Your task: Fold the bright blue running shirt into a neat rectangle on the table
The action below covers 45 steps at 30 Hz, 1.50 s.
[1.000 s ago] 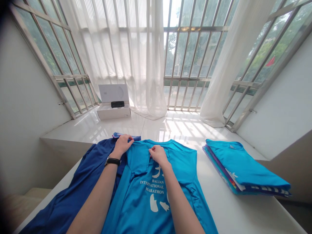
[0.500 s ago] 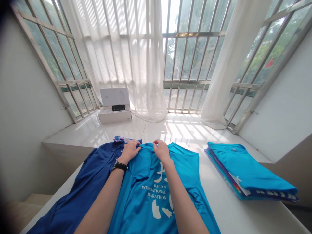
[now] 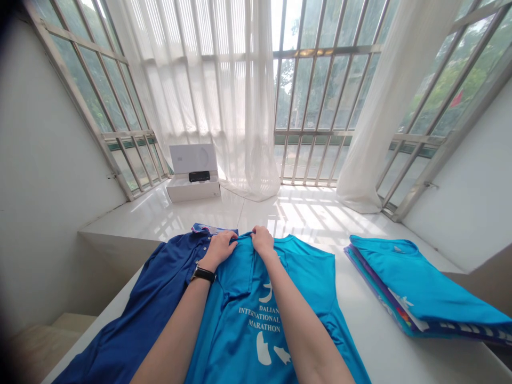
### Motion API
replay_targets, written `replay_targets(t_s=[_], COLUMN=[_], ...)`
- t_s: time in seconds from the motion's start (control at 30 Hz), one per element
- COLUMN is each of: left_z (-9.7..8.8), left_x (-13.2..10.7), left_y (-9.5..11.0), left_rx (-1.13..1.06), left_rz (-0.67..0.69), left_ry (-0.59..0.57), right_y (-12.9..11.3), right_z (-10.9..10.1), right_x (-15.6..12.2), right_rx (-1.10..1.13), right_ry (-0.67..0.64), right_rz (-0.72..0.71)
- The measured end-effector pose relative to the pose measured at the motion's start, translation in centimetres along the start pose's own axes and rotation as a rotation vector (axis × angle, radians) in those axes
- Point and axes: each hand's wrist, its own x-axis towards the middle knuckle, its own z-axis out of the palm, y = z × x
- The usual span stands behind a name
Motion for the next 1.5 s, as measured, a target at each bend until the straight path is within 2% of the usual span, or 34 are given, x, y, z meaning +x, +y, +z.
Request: replay_targets(t_s=[0.17,0.23,0.3,0.4,0.5,0.63,0.73,0.9,1.13,1.23,1.37,1.5], left_z=[-1.0,-1.4,-1.5,-0.9,0.2,0.9,0.5,-0.3,-1.3,-2.0,-1.7,-1.0], left_x=[0.1,0.2,0.2,0.2,0.2,0.4,0.8,0.9,0.7,0.5,-0.5,-1.4], left_y=[1.4,2.2,3.0,4.1,4.8,4.8,4.5,3.8,2.3,3.3,6.4,8.2], left_rx=[0.011,0.007,-0.003,-0.021,-0.03,-0.044,-0.059,-0.059,-0.104,-0.08,0.066,0.173], left_rz=[0.034,0.076,0.122,0.178,0.212,0.234,0.234,0.202,0.123,0.095,-0.001,-0.051], left_ry=[0.038,-0.003,-0.093,-0.22,-0.291,-0.321,-0.334,-0.352,-0.384,-0.387,-0.458,-0.406], right_y=[-0.3,-0.1,0.5,2.4,5.4,9.5,11.5,12.3,12.2,12.1,11.9,11.7], right_z=[-0.3,-1.4,-3.2,-6.6,-9.7,-11.8,-11.7,-10.4,-9.8,-9.7,-9.6,-9.6], right_x=[-0.4,-0.9,-1.9,-4.9,-9.5,-14.8,-16.9,-17.9,-18.9,-19.2,-19.2,-19.1], right_rx=[0.059,0.094,0.128,0.155,0.143,0.126,0.117,0.083,-0.007,-0.043,-0.083,-0.098], right_ry=[0.082,0.102,0.127,0.162,0.178,0.174,0.129,-0.016,-0.006,-0.004,-0.005,-0.01], right_rz=[-0.047,-0.1,-0.154,-0.205,-0.202,-0.138,-0.101,-0.196,-0.214,-0.208,-0.203,-0.202])
